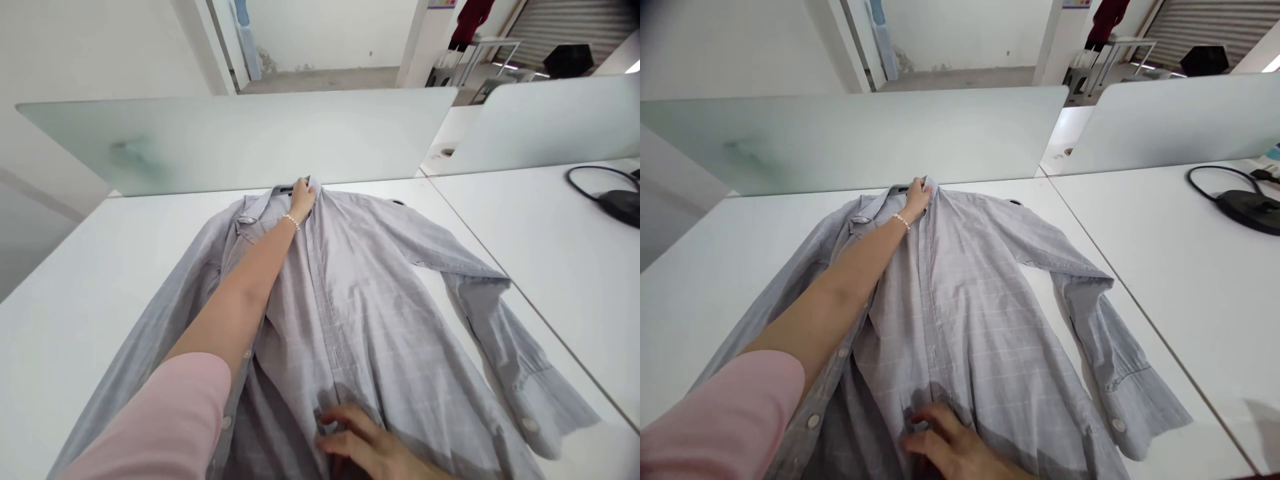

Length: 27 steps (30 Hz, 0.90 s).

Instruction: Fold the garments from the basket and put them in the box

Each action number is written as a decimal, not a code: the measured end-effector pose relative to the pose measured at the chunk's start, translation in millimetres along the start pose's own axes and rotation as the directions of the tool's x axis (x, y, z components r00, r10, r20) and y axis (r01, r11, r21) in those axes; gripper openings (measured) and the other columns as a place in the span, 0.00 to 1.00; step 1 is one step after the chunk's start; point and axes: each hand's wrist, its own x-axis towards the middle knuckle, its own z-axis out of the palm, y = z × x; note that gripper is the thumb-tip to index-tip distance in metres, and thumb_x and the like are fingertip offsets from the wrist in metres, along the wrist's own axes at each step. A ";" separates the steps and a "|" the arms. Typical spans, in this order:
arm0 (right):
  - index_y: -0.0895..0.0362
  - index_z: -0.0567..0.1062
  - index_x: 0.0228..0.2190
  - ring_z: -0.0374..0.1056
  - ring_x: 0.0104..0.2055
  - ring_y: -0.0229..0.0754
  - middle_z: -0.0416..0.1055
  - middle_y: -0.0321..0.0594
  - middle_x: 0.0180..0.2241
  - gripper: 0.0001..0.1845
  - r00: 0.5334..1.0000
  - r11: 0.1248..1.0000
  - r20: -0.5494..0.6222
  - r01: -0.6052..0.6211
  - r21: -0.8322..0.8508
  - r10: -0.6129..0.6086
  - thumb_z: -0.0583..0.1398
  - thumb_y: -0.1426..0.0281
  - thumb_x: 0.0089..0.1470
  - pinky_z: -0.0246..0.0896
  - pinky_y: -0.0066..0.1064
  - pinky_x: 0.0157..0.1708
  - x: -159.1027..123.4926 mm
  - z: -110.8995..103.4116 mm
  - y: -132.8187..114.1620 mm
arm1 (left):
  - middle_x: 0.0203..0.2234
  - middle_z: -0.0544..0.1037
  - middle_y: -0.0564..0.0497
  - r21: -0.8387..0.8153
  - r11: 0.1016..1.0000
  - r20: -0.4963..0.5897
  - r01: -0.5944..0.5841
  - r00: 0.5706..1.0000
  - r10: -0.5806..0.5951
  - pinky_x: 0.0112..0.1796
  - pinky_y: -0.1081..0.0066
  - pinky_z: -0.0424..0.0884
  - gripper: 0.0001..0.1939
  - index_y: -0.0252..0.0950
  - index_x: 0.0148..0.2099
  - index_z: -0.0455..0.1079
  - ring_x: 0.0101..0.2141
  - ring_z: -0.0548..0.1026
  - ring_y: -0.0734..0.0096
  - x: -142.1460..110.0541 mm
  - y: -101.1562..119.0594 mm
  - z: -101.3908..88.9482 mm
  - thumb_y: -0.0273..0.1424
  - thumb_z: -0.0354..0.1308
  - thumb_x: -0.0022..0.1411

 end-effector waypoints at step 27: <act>0.60 0.58 0.67 0.48 0.71 0.52 0.55 0.53 0.68 0.28 0.898 0.596 -0.432 -0.303 -0.744 -0.083 0.53 0.70 0.69 0.44 0.53 0.70 -67.2 6.7 7.9 | 0.74 0.47 0.54 0.404 0.803 0.527 -0.438 0.829 0.187 0.70 0.51 0.37 0.33 0.40 0.74 0.48 0.72 0.40 0.59 -59.4 -10.8 -20.0 0.49 0.33 0.74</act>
